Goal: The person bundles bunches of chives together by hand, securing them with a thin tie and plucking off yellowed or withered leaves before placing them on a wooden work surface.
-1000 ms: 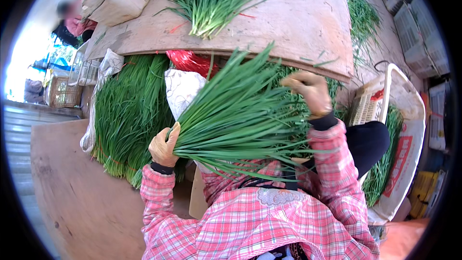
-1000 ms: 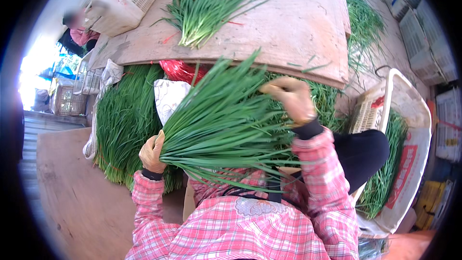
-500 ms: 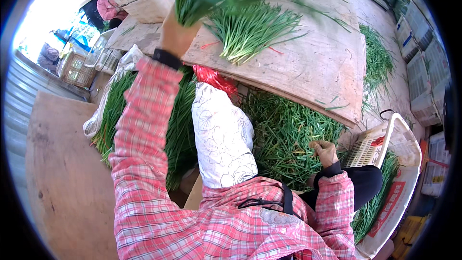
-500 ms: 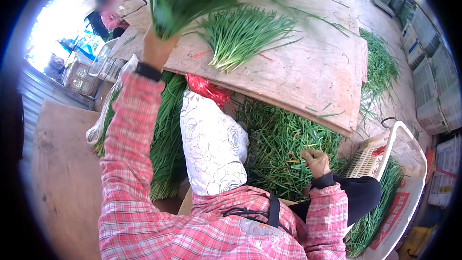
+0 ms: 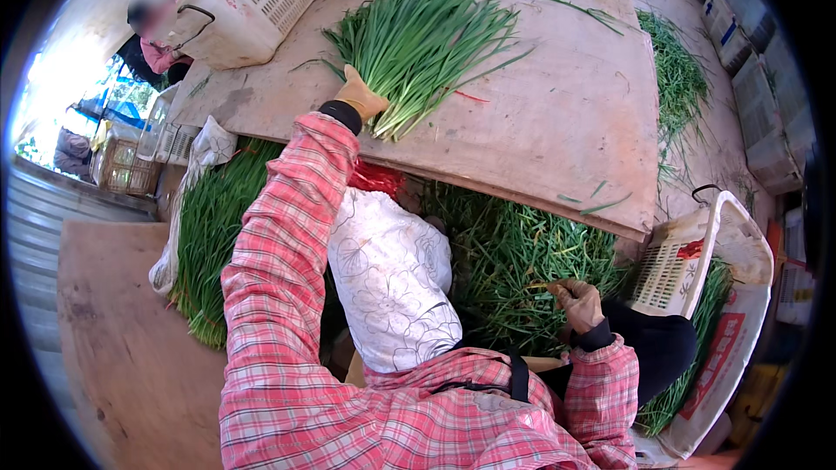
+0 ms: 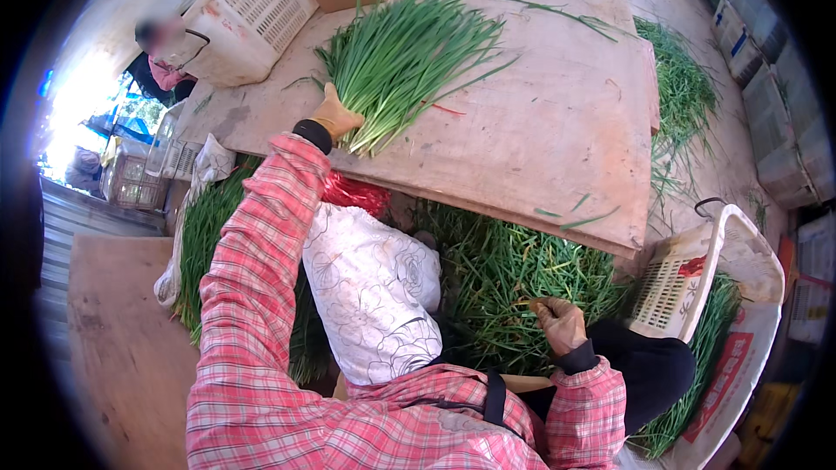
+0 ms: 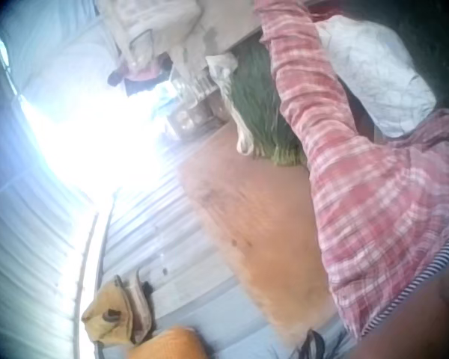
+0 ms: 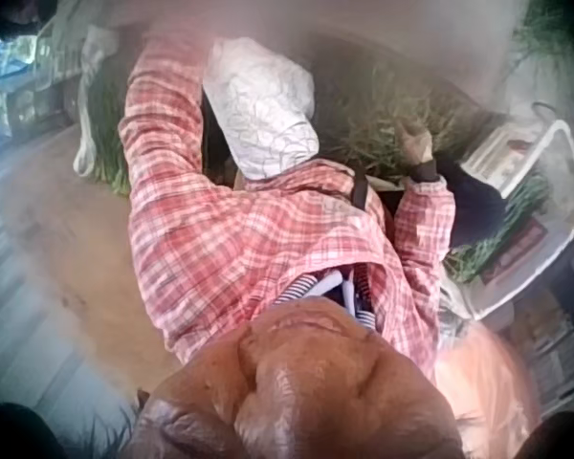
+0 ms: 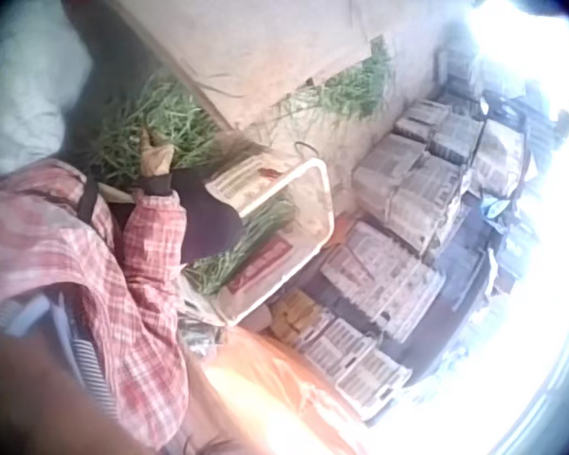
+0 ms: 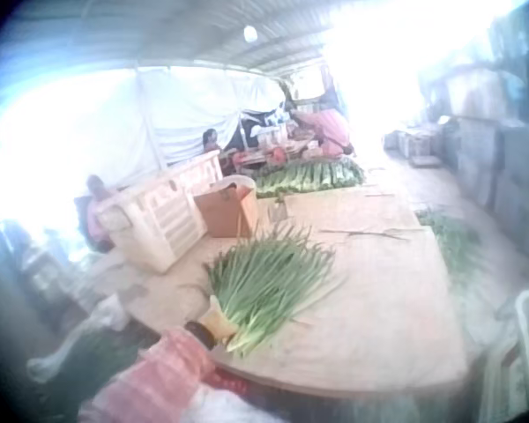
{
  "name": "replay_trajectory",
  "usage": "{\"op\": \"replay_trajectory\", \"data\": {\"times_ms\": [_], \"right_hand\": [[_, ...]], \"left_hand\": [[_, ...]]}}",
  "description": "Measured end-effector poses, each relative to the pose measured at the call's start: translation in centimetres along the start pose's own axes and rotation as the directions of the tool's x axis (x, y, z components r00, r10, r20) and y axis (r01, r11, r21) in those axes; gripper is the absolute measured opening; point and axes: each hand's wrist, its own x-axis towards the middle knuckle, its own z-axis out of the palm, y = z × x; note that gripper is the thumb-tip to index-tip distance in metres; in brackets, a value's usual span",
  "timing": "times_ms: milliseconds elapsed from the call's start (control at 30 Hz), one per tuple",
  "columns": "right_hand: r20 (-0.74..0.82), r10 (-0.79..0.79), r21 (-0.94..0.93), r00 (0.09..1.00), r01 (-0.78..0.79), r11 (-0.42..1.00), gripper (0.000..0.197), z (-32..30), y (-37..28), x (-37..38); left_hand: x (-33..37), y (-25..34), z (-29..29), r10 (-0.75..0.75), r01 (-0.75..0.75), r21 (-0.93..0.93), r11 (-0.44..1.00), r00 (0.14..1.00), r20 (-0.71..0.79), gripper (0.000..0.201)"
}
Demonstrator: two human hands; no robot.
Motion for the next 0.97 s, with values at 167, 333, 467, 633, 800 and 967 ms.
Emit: {"op": "replay_trajectory", "data": {"times_ms": [167, 333, 467, 633, 800, 967], "right_hand": [[0.03, 0.015, 0.001, 0.999, -0.015, 1.0, 0.02, 0.7, 0.4, 0.3], [0.013, 0.01, -0.02, 1.0, -0.01, 1.0, 0.021, 0.8, 0.6, 0.0], [-0.032, 0.068, -0.015, 0.997, -0.069, 0.998, 0.023, 1.0, -0.4, -0.7], [-0.092, -0.177, -0.13, 0.98, 0.165, 0.978, 0.02, 1.6, -1.6, -1.4], [-0.314, -0.431, -0.04, 0.846, 0.441, 0.897, 0.015, -3.8, -4.9, -7.6], [-0.713, -0.109, 0.273, 0.693, 0.417, 0.867, 0.015, -10.2, -3.9, -15.7]], "left_hand": [[-0.2, -1.5, -2.6, 0.03, -0.022, -0.064, 0.998, 0.992, 0.124, 0.118], [-1.8, -0.5, -4.0, -0.033, 0.113, -0.373, 0.921, 0.976, 0.214, 0.1], [1.5, -1.4, -0.3, 0.167, -0.159, 0.092, 0.983, 0.982, -0.085, 0.077], [4.1, -7.7, -0.1, 0.29, -0.126, -0.464, 0.877, 0.909, 0.3, 0.052], [3.1, -8.6, -3.2, 0.099, 0.16, -0.683, 0.713, 0.941, 0.323, 0.049], [3.9, -7.0, -1.0, 0.414, 0.045, -0.871, 0.489, 0.867, 0.277, 0.054]]}}
